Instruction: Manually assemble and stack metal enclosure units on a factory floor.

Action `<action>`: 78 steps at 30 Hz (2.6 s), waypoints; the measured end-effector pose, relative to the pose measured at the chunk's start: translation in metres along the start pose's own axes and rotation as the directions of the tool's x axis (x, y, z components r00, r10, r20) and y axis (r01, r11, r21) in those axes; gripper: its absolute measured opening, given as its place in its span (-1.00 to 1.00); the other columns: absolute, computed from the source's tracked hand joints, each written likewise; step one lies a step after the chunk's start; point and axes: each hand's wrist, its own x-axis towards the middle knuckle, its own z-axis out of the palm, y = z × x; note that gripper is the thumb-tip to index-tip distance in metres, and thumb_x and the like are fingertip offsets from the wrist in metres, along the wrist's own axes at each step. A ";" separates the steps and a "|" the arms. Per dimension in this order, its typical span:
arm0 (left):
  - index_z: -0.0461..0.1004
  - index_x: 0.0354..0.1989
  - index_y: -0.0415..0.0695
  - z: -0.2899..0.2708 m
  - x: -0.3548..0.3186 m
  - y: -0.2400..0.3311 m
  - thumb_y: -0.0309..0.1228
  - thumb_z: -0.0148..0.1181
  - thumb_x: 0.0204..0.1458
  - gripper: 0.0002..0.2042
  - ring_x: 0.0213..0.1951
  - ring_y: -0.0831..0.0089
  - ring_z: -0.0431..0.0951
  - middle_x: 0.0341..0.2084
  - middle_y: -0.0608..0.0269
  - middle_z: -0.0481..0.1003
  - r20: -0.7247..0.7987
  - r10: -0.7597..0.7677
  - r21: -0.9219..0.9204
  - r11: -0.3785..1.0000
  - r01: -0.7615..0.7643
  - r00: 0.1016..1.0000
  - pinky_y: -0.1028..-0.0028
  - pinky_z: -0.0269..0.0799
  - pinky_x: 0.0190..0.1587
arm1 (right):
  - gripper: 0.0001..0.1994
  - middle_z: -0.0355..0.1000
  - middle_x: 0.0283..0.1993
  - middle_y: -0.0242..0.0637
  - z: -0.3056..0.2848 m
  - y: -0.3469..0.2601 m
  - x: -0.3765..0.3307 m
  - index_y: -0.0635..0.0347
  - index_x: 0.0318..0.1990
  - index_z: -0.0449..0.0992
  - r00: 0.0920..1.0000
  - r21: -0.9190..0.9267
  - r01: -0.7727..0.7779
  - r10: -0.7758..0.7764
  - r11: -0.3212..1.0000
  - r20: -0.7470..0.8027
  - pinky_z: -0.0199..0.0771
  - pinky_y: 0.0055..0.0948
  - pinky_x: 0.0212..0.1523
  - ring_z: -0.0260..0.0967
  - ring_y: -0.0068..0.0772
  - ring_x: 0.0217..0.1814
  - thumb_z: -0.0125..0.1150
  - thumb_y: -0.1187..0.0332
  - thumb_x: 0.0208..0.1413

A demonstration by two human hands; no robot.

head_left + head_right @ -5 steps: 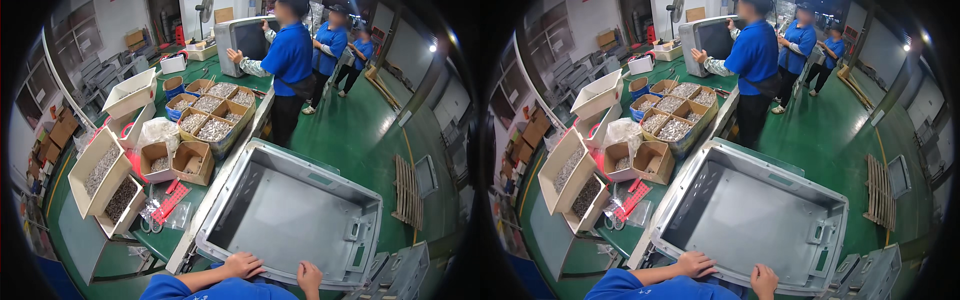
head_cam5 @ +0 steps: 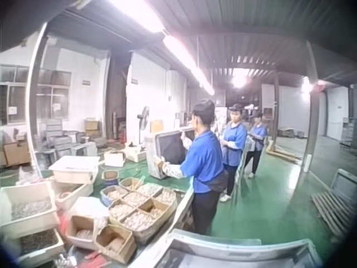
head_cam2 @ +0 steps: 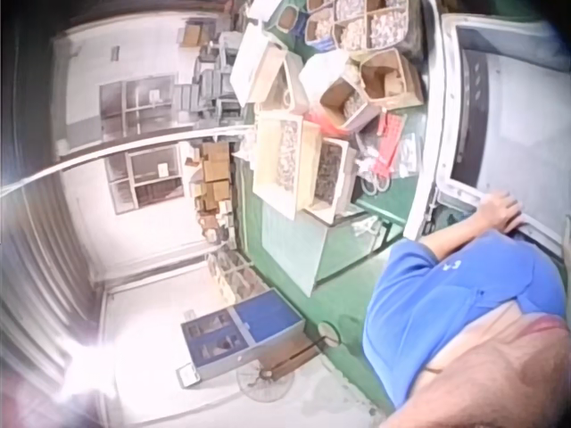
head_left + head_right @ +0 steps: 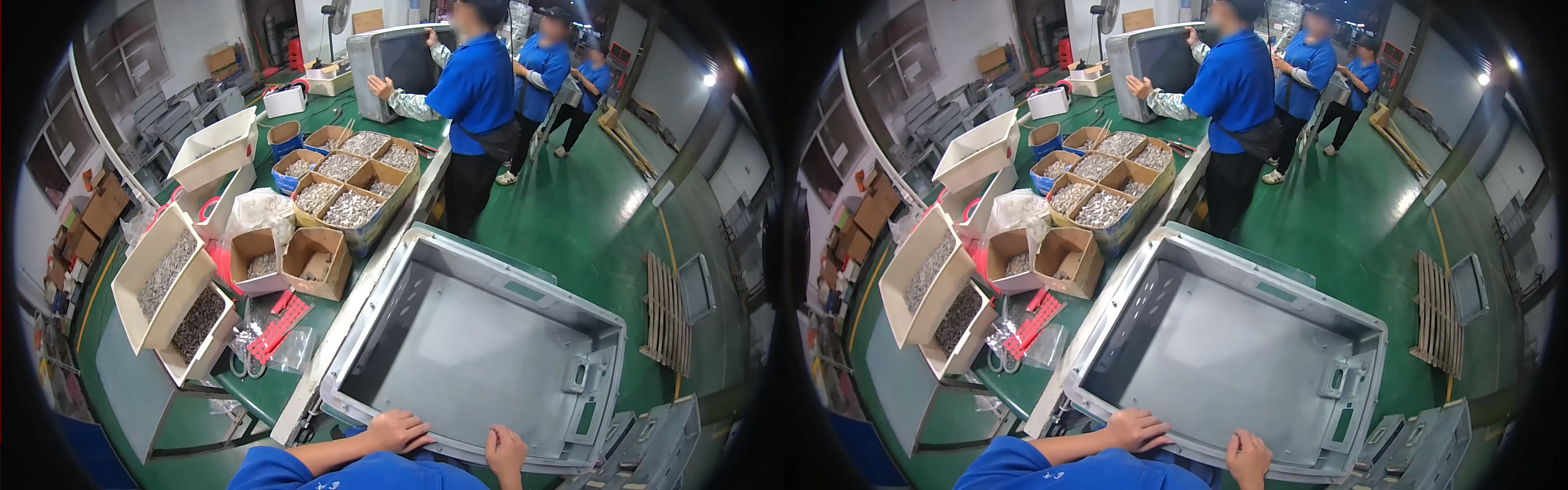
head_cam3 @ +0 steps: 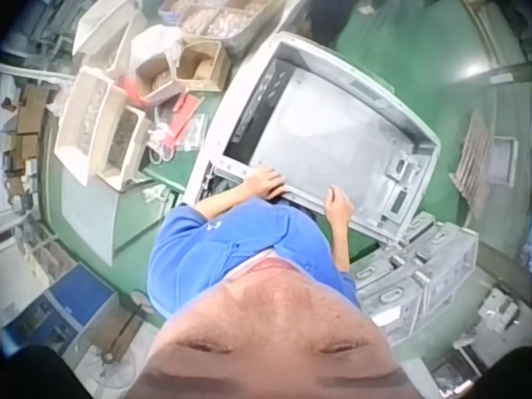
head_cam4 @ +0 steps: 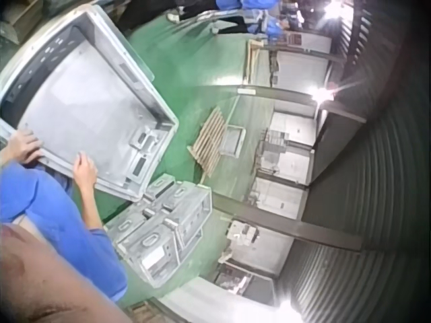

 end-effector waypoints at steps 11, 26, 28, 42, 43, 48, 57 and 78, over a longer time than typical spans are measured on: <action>0.48 -0.48 -0.07 0.001 -0.001 -0.001 -0.21 0.19 -0.13 -0.80 -0.61 0.48 0.37 -0.70 0.38 0.36 -0.011 -0.007 -0.001 1.000 0.007 1.000 0.55 0.29 -0.58 | -0.92 0.36 -0.58 -0.33 -0.001 -0.002 0.001 0.13 -0.45 0.45 1.000 0.014 -0.003 0.003 1.000 0.001 0.28 -0.37 -0.50 0.33 -0.30 -0.53 0.03 0.40 -0.11; 0.49 -0.43 -0.04 0.004 -0.003 -0.004 -0.18 0.21 -0.16 -0.78 -0.62 0.53 0.37 -0.67 0.44 0.39 -0.029 0.019 0.009 1.000 -0.018 0.999 0.57 0.27 -0.62 | -0.91 0.37 -0.57 -0.30 0.000 -0.003 0.001 0.15 -0.45 0.45 1.000 0.006 -0.002 0.002 1.000 -0.005 0.29 -0.39 -0.49 0.33 -0.30 -0.53 0.03 0.41 -0.12; 0.49 -0.43 -0.04 0.003 -0.003 -0.004 -0.18 0.21 -0.16 -0.78 -0.62 0.52 0.37 -0.67 0.44 0.39 -0.023 0.015 0.006 1.000 -0.015 1.000 0.57 0.27 -0.61 | -0.91 0.37 -0.57 -0.30 -0.001 -0.003 0.001 0.15 -0.45 0.45 1.000 0.002 -0.004 0.004 1.000 -0.008 0.29 -0.40 -0.49 0.34 -0.30 -0.53 0.03 0.41 -0.12; 0.48 -0.47 -0.08 0.001 0.000 -0.002 -0.20 0.19 -0.13 -0.79 -0.62 0.46 0.36 -0.69 0.38 0.36 -0.024 0.012 -0.004 1.000 -0.012 1.000 0.54 0.29 -0.57 | -0.92 0.40 -0.54 -0.35 -0.001 -0.003 0.001 0.12 -0.44 0.45 0.999 -0.006 -0.033 0.033 0.999 0.006 0.32 -0.35 -0.47 0.36 -0.29 -0.48 0.04 0.39 -0.11; 0.48 -0.47 -0.08 0.001 0.001 -0.001 -0.20 0.19 -0.14 -0.79 -0.62 0.46 0.36 -0.69 0.37 0.36 -0.030 0.014 -0.005 1.000 -0.014 0.999 0.54 0.29 -0.57 | -0.92 0.40 -0.54 -0.35 -0.001 -0.003 0.000 0.11 -0.44 0.45 1.000 -0.007 -0.029 0.029 1.000 0.006 0.32 -0.35 -0.47 0.36 -0.29 -0.48 0.04 0.39 -0.11; 0.45 -0.50 -0.07 -0.002 -0.001 -0.003 -0.20 0.18 -0.14 -0.80 -0.62 0.45 0.36 -0.72 0.36 0.32 -0.019 0.038 0.032 0.999 -0.038 0.999 0.50 0.28 -0.61 | -0.91 0.38 -0.56 -0.33 0.002 0.000 -0.001 0.11 -0.43 0.46 1.000 -0.081 -0.013 0.014 0.997 0.013 0.31 -0.32 -0.47 0.35 -0.28 -0.50 0.04 0.38 -0.09; 0.45 -0.41 -0.09 0.005 -0.008 -0.008 -0.16 0.17 -0.14 -0.74 -0.62 0.46 0.35 -0.69 0.39 0.33 -0.049 0.032 -0.007 0.999 -0.033 0.998 0.50 0.26 -0.61 | -0.89 0.37 -0.58 -0.32 0.007 0.001 -0.002 0.12 -0.39 0.47 1.000 -0.024 0.003 -0.002 1.000 0.019 0.29 -0.37 -0.51 0.33 -0.29 -0.55 0.00 0.39 -0.04; 0.49 -0.49 -0.12 0.003 -0.006 0.010 -0.18 0.22 -0.21 -0.75 -0.58 0.31 0.39 -0.68 0.28 0.39 -0.047 -0.129 0.005 0.992 0.130 0.991 0.38 0.25 -0.46 | -0.76 0.37 -0.57 -0.08 0.008 0.012 -0.008 0.11 -0.42 0.38 0.980 -0.169 -0.029 0.061 0.985 0.187 0.29 -0.06 -0.46 0.33 0.05 -0.47 -0.14 0.17 0.07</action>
